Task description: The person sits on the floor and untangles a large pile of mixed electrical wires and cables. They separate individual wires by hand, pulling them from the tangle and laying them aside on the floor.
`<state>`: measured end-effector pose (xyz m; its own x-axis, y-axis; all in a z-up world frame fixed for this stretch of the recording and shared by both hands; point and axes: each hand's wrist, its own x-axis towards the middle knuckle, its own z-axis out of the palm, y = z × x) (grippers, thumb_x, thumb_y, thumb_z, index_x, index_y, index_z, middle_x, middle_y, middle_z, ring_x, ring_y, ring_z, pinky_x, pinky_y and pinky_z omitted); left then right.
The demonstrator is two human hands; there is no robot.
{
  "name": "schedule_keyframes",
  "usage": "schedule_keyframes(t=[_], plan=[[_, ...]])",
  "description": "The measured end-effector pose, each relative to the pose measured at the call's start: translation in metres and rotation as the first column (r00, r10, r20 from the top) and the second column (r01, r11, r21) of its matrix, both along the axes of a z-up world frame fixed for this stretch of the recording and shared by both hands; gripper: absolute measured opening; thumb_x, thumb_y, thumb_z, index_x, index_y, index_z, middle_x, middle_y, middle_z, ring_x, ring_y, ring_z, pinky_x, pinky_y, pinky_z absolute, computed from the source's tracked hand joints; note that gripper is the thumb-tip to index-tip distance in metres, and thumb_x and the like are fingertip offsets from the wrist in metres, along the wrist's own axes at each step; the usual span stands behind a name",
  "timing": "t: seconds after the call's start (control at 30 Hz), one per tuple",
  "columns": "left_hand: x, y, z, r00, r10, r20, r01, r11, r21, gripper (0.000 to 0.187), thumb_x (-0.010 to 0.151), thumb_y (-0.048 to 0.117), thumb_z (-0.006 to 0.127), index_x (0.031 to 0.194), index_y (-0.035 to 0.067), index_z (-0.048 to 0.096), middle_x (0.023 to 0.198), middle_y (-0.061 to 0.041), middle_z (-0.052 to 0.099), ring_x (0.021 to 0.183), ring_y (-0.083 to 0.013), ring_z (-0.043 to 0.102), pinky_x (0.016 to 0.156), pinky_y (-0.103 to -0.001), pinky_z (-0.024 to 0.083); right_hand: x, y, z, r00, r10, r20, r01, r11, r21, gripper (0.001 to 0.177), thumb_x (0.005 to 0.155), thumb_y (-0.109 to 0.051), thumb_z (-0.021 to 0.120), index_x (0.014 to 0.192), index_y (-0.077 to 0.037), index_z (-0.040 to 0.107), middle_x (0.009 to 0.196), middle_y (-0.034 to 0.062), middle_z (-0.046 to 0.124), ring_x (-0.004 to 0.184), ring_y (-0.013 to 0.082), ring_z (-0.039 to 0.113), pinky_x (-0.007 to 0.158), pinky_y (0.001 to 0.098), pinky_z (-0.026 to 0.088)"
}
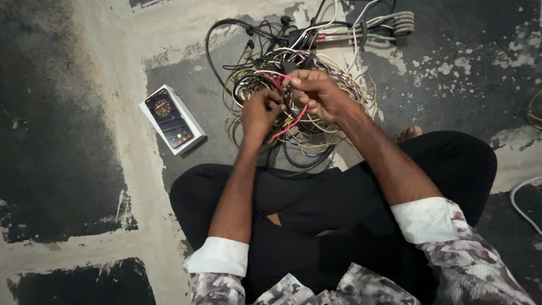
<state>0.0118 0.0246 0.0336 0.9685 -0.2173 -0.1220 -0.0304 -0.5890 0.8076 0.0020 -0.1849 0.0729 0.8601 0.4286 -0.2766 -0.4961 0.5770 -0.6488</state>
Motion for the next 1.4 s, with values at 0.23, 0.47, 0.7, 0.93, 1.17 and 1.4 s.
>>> schedule_keyframes(t=[0.23, 0.47, 0.7, 0.93, 1.17, 1.4], plan=[[0.0, 0.002, -0.015, 1.0, -0.013, 0.021, 0.011, 0.994, 0.107, 0.013, 0.08, 0.013, 0.081, 0.091, 0.012, 0.075, 0.079, -0.006, 0.077, 0.069, -0.0205, 0.073, 0.065, -0.035, 0.054, 0.007, -0.022, -0.003, 0.875, 0.375, 0.306, 0.113, 0.458, -0.882, 0.023, 0.097, -0.022, 0.07, 0.09, -0.001, 0.076, 0.066, 0.0011, 0.061, 0.056, 0.0165, 0.056, 0.051, 0.0367, 0.046], [-0.004, 0.005, -0.029, 0.976, -0.024, 0.216, 0.006, 0.997, 0.083, 0.015, 0.082, 0.012, 0.075, 0.096, 0.014, 0.081, 0.095, -0.009, 0.079, 0.086, -0.0288, 0.075, 0.077, -0.039, 0.058, -0.012, -0.03, 0.012, 0.918, 0.381, 0.114, 0.293, -0.455, -0.841, 0.021, 0.077, -0.021, 0.079, 0.087, -0.002, 0.076, 0.087, 0.0216, 0.069, 0.082, 0.0397, 0.067, 0.071, 0.05, 0.055], [-0.004, 0.003, -0.027, 1.0, -0.014, -0.008, 0.015, 0.99, 0.138, 0.023, 0.086, 0.017, 0.074, 0.108, 0.017, 0.08, 0.1, -0.012, 0.078, 0.09, -0.0314, 0.075, 0.081, -0.04, 0.057, -0.008, 0.019, 0.017, 0.813, 0.356, 0.46, 0.469, 0.067, -0.881, 0.02, 0.085, -0.011, 0.07, 0.102, -0.006, 0.078, 0.098, 0.0191, 0.073, 0.091, 0.0351, 0.069, 0.083, 0.048, 0.054], [-0.003, 0.01, -0.021, 0.986, -0.052, -0.159, 0.068, 0.993, 0.093, 0.026, 0.085, 0.017, 0.07, 0.11, 0.017, 0.078, 0.094, -0.014, 0.077, 0.085, -0.0321, 0.075, 0.077, -0.043, 0.056, -0.015, 0.035, -0.015, 0.86, 0.419, 0.292, 0.241, 0.171, -0.955, 0.029, 0.086, -0.015, 0.072, 0.115, -0.015, 0.078, 0.098, 0.0157, 0.076, 0.087, 0.0339, 0.072, 0.082, 0.046, 0.055], [-0.008, 0.007, -0.045, 0.98, -0.08, -0.184, 0.111, 0.98, 0.164, 0.018, 0.088, 0.018, 0.07, 0.101, 0.011, 0.08, 0.089, -0.015, 0.076, 0.08, -0.031, 0.074, 0.074, -0.041, 0.056, -0.016, 0.042, -0.016, 0.899, 0.436, 0.038, 0.067, -0.051, -0.996, 0.026, 0.091, -0.022, 0.07, 0.116, -0.023, 0.078, 0.089, 0.0134, 0.076, 0.076, 0.0305, 0.072, 0.075, 0.0461, 0.056], [-0.008, 0.002, -0.06, 0.974, 0.1, -0.203, -0.088, 0.994, 0.064, 0.018, 0.089, 0.022, 0.07, 0.097, 0.009, 0.08, 0.08, -0.011, 0.078, 0.07, -0.0237, 0.076, 0.066, -0.037, 0.057, -0.015, 0.034, -0.04, 0.935, 0.322, 0.149, 0.117, 0.117, -0.986, 0.017, 0.086, -0.021, 0.075, 0.099, -0.01, 0.077, 0.08, 0.0079, 0.074, 0.067, 0.0232, 0.071, 0.068, 0.0389, 0.056]])
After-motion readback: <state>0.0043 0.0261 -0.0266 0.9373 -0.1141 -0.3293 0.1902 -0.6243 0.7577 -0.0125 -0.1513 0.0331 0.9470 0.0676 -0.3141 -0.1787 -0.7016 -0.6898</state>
